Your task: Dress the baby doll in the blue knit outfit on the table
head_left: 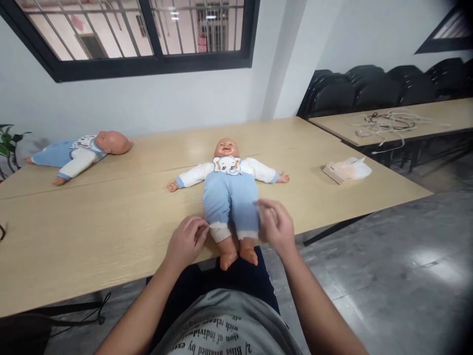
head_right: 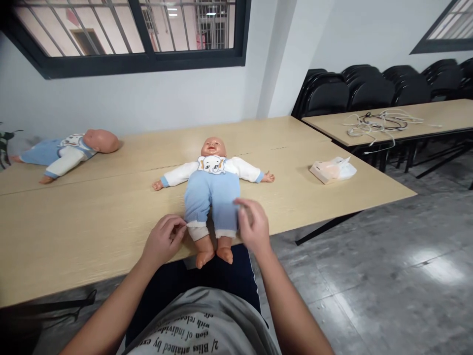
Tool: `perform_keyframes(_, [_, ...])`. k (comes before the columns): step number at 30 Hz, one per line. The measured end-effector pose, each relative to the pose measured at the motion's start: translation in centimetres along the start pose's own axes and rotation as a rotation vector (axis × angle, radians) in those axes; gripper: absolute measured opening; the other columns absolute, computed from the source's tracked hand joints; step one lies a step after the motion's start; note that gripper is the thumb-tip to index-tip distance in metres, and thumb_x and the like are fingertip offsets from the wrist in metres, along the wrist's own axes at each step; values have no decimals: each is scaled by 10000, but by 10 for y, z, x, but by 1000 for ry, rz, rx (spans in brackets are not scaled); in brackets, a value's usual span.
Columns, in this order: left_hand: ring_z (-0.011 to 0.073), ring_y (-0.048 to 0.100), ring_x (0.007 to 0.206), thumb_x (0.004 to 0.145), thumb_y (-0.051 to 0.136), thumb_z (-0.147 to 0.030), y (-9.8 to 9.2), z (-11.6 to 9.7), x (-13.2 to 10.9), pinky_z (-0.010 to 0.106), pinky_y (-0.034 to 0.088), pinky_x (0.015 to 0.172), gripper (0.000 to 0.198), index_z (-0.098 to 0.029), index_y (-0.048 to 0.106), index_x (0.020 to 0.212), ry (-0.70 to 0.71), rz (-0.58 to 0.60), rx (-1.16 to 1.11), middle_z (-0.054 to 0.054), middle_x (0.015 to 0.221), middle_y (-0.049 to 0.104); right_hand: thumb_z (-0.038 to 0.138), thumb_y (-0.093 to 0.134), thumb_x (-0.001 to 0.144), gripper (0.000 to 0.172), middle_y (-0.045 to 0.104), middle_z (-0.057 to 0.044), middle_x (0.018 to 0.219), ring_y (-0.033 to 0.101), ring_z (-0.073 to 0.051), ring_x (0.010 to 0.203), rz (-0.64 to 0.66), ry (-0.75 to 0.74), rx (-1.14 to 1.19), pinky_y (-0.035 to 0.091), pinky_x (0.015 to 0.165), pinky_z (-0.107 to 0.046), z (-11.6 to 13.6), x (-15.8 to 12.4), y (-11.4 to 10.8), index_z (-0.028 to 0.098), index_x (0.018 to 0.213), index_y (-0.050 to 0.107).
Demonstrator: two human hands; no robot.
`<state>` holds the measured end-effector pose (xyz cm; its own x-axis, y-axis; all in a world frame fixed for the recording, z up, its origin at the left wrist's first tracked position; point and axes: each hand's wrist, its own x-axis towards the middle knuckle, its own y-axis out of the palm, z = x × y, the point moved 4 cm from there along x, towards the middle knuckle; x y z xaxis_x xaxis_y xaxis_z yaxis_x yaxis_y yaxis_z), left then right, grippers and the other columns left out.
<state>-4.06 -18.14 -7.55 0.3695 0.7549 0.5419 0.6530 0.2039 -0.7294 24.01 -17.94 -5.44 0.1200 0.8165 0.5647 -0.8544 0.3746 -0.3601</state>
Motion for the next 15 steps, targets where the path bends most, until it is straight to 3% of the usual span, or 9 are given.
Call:
perform_keyframes(3, [203,628,912,1029,531,-260,0,-1,1,342,522,818,96,-214,610,1000,-22,15,-24,50,965,673,378,640,965,391,743,-98,1255,670,-296,1196,371,-469,-181,531,1052,-510,60,-56,14,233,1328,643])
perform_keyframes(5, [201,618,904,1033,526,-264,0,-1,1,341,514,815,102,-213,606,997,-31,21,-34,47,959,665,299,684,948,455,680,-107,1402,613,-318,1299,496,-556,-367,504,1100,-542,78,-83,28,214,1389,609])
perform_keyframes(9, [195,601,893,1036,527,-253,-1,-2,1,344,505,826,93,-210,592,984,-20,9,-38,41,944,655,110,644,944,386,673,-88,1419,638,-294,1233,396,-528,-545,516,1102,-526,79,-97,49,211,1317,665])
perform_keyframes(12, [198,603,898,1036,525,-252,-1,-2,0,346,510,823,88,-213,586,985,-7,8,-42,43,944,654,128,664,936,358,730,-79,1312,686,-268,1065,324,-508,-497,577,995,-487,73,-92,58,234,1277,689])
perform_keyframes(15, [204,614,928,1035,519,-236,-1,-4,-3,352,524,837,82,-214,585,992,33,21,-44,56,968,665,145,662,931,390,748,-100,1253,696,-278,1028,276,-507,-428,598,924,-481,73,-84,63,215,1315,664])
